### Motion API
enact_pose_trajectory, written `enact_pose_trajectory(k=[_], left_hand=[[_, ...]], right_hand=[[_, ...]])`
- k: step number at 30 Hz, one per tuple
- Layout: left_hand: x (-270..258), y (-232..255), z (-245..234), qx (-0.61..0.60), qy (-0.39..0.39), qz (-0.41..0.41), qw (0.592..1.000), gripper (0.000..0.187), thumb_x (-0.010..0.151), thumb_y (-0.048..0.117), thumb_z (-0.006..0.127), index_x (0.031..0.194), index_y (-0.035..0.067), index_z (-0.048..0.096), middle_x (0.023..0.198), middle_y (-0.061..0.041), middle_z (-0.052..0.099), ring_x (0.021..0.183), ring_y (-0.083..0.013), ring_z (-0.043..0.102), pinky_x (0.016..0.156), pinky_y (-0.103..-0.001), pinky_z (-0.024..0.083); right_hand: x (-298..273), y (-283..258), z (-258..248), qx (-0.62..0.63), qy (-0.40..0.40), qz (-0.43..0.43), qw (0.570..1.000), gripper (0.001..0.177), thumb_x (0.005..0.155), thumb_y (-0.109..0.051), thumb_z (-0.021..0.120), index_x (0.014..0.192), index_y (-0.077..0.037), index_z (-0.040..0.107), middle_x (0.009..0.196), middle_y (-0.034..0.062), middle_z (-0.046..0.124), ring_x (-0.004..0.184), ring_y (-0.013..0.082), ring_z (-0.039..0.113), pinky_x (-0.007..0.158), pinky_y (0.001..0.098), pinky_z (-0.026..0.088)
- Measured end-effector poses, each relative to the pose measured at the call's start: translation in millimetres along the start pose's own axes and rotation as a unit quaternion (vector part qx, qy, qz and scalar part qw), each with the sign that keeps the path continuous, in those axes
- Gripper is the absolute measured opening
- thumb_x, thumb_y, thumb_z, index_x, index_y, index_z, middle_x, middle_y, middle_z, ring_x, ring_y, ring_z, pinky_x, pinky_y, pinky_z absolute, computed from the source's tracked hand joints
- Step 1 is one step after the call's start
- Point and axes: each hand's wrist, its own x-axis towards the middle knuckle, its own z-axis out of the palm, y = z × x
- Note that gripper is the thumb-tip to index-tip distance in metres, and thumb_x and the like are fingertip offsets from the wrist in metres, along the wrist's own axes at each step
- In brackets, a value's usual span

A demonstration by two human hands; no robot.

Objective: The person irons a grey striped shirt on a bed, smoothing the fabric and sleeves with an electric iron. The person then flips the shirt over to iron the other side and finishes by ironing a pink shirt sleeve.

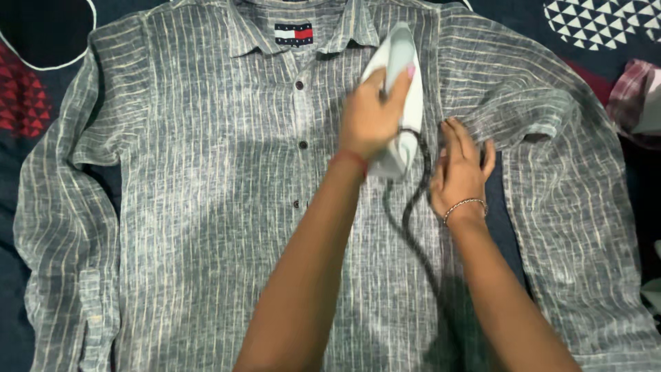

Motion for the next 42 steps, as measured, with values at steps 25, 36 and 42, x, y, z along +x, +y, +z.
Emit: enact_pose_trajectory(k=[25, 36, 42], left_hand=[[38.6, 8.3, 14.6, 0.08, 0.03, -0.008, 0.996, 0.063, 0.092, 0.062, 0.051, 0.108, 0.006, 0.073, 0.097, -0.027, 0.074, 0.098, -0.0457, 0.071, 0.087, -0.05, 0.055], [-10.2, 0.2, -26.5, 0.019, 0.089, -0.03, 0.995, 0.046, 0.093, 0.05, 0.06, 0.106, 0.008, 0.075, 0.079, -0.021, 0.074, 0.078, -0.0383, 0.076, 0.069, -0.046, 0.056], [24.2, -7.1, -34.8, 0.062, 0.142, 0.039, 0.987, 0.05, 0.093, 0.055, 0.058, 0.102, 0.007, 0.073, 0.09, -0.022, 0.074, 0.087, -0.0433, 0.072, 0.073, -0.048, 0.055]], right_hand=[[8.0, 1.4, 8.6, -0.143, -0.058, 0.033, 0.987, 0.049, 0.103, -0.033, 0.041, 0.151, -0.019, 0.046, 0.178, 0.003, 0.019, 0.162, 0.025, 0.02, 0.129, 0.0527, 0.008], [8.8, -9.9, 3.8, -0.103, -0.056, 0.032, 0.993, 0.083, 0.089, -0.062, 0.053, 0.16, -0.023, 0.037, 0.171, 0.0106, 0.019, 0.156, 0.0297, 0.017, 0.123, 0.0579, 0.007], [10.8, -12.0, 1.6, -0.102, -0.056, 0.038, 0.992, 0.084, 0.088, -0.064, 0.054, 0.16, -0.023, 0.038, 0.172, 0.01, 0.019, 0.156, 0.0296, 0.017, 0.123, 0.0586, 0.008]])
